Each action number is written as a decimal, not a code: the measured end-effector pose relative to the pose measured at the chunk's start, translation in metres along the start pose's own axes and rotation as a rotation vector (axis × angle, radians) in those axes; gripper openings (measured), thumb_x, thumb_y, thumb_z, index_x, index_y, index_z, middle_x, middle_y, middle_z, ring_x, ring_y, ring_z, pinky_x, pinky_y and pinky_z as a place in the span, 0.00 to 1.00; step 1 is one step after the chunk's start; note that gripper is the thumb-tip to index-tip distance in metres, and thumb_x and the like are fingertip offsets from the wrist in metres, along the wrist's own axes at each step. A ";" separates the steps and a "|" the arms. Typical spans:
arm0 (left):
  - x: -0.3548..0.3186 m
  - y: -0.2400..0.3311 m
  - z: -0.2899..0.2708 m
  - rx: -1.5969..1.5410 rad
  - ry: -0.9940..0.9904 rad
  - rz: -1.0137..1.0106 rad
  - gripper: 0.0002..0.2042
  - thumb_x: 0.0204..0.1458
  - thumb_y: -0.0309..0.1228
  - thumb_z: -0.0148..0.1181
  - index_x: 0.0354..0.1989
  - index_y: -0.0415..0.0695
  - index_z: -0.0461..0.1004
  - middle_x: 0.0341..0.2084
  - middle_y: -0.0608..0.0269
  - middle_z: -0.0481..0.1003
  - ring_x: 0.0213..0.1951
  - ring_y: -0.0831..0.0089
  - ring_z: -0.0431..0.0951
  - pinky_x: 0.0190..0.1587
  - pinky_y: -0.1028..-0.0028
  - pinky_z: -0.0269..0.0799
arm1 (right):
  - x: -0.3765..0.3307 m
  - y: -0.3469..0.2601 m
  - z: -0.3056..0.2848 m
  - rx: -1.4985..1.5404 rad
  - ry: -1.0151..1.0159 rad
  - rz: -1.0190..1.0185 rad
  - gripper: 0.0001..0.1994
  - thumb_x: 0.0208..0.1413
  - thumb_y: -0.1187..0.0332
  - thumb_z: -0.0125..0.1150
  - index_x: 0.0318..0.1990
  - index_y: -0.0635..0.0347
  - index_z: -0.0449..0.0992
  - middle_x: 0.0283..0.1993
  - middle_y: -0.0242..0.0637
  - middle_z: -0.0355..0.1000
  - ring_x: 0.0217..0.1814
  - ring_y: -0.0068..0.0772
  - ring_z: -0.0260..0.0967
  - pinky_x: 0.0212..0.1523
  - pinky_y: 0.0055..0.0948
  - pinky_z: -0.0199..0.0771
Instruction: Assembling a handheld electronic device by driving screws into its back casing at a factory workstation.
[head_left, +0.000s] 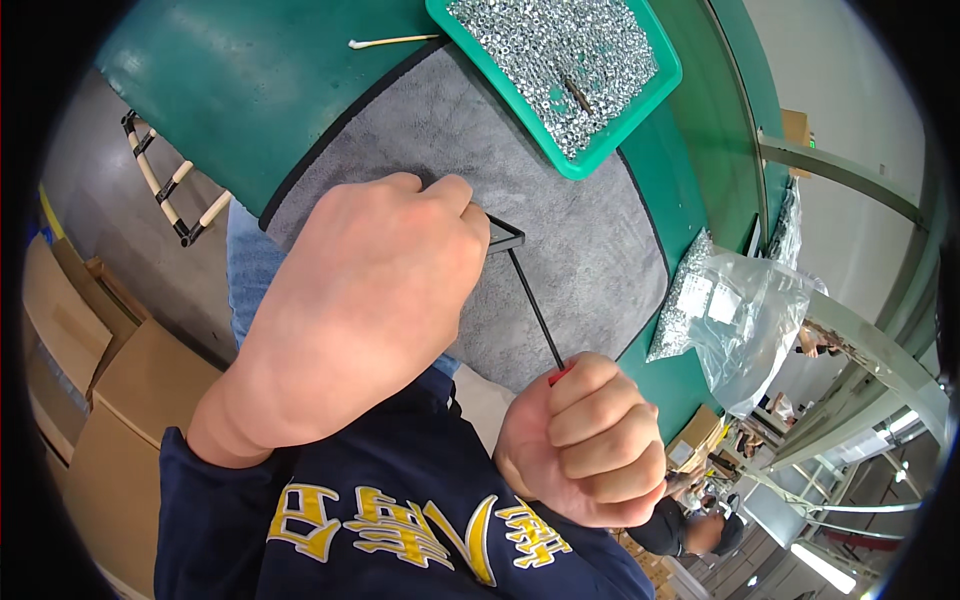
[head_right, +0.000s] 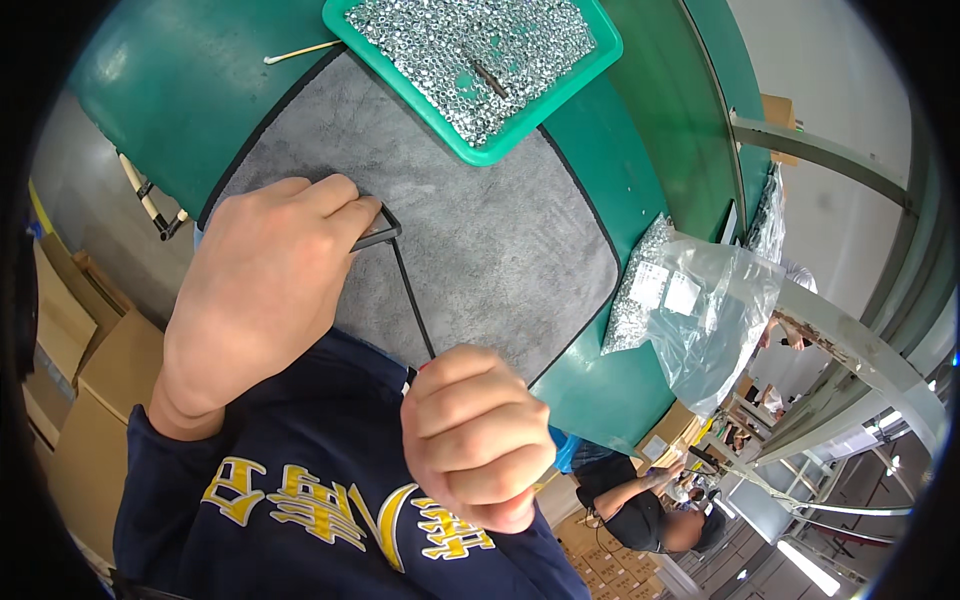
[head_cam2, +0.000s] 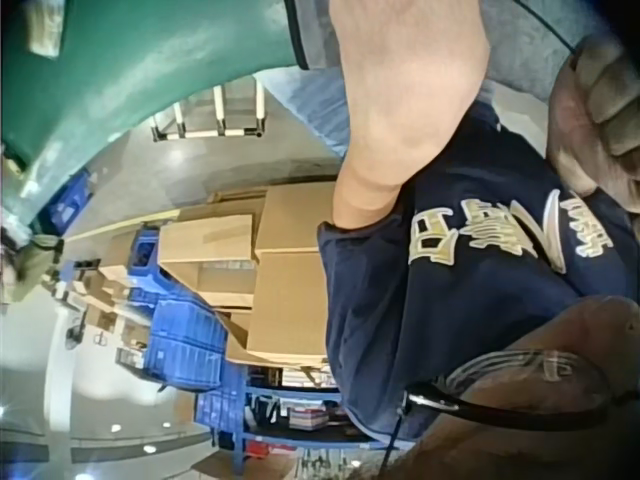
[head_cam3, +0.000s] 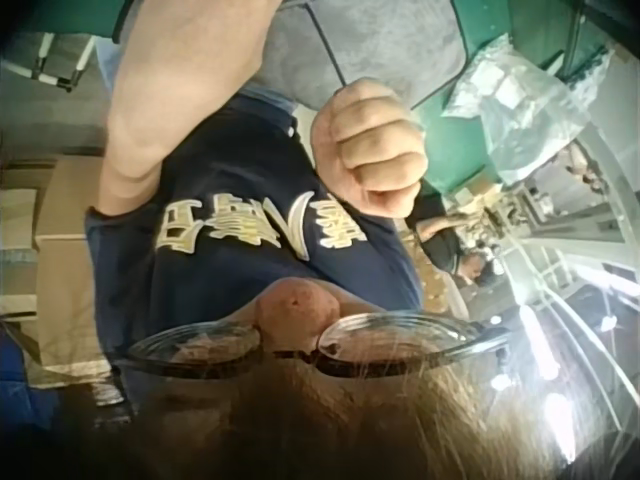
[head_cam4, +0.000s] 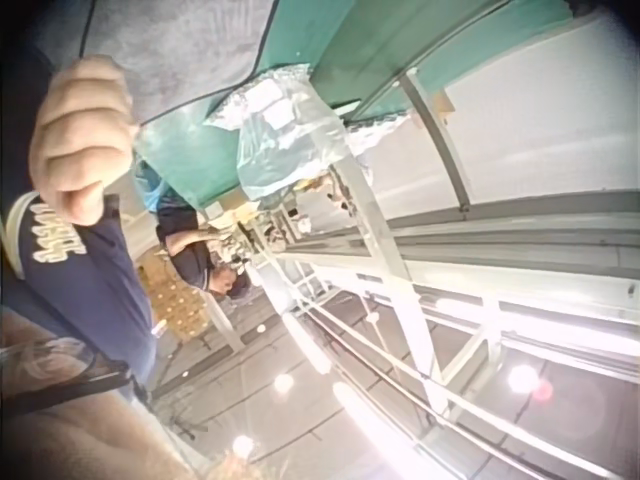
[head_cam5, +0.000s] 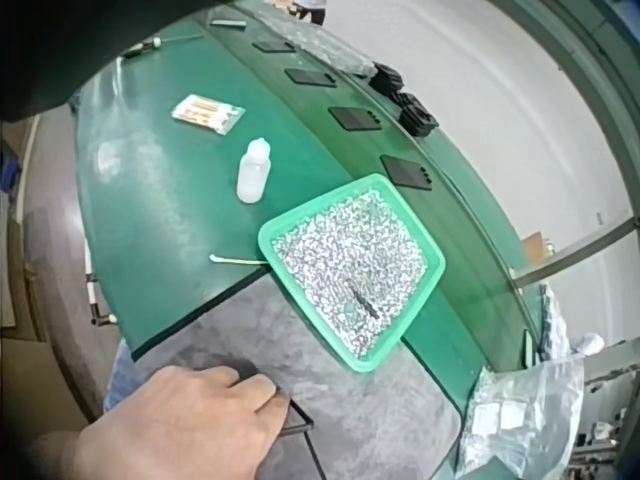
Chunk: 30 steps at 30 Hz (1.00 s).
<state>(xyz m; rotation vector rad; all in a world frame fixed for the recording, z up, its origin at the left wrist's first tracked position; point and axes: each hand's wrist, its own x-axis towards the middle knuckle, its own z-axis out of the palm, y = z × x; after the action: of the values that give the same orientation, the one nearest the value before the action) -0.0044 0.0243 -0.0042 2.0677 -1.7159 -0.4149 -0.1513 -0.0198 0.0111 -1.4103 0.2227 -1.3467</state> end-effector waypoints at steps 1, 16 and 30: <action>0.000 0.001 0.000 0.000 0.003 -0.001 0.07 0.45 0.22 0.58 0.34 0.42 0.75 0.28 0.64 0.71 0.28 0.65 0.72 0.30 0.68 0.69 | 0.000 0.000 0.002 0.001 -0.003 -0.002 0.23 0.62 0.62 0.38 0.11 0.43 0.53 0.07 0.19 0.51 0.07 0.17 0.40 0.13 0.22 0.44; -0.003 0.001 0.001 -0.137 0.113 0.049 0.02 0.41 0.20 0.58 0.20 0.38 0.72 0.25 0.54 0.71 0.23 0.66 0.69 0.22 0.67 0.68 | 0.010 0.002 0.029 -0.181 -0.609 -0.040 0.24 0.62 0.62 0.42 0.11 0.52 0.66 0.10 0.25 0.55 0.08 0.25 0.47 0.15 0.25 0.50; -0.003 0.006 0.001 -0.049 -0.065 -0.022 0.07 0.47 0.23 0.56 0.35 0.40 0.73 0.31 0.58 0.71 0.31 0.61 0.72 0.32 0.66 0.70 | 0.084 0.011 -0.011 0.402 -0.190 0.448 0.26 0.68 0.54 0.32 0.14 0.47 0.58 0.11 0.24 0.55 0.09 0.22 0.41 0.14 0.26 0.41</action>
<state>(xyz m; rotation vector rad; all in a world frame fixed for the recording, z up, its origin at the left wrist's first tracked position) -0.0106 0.0260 -0.0019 2.0612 -1.7038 -0.5313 -0.1259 -0.0925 0.0481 -1.0596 0.1222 -0.8265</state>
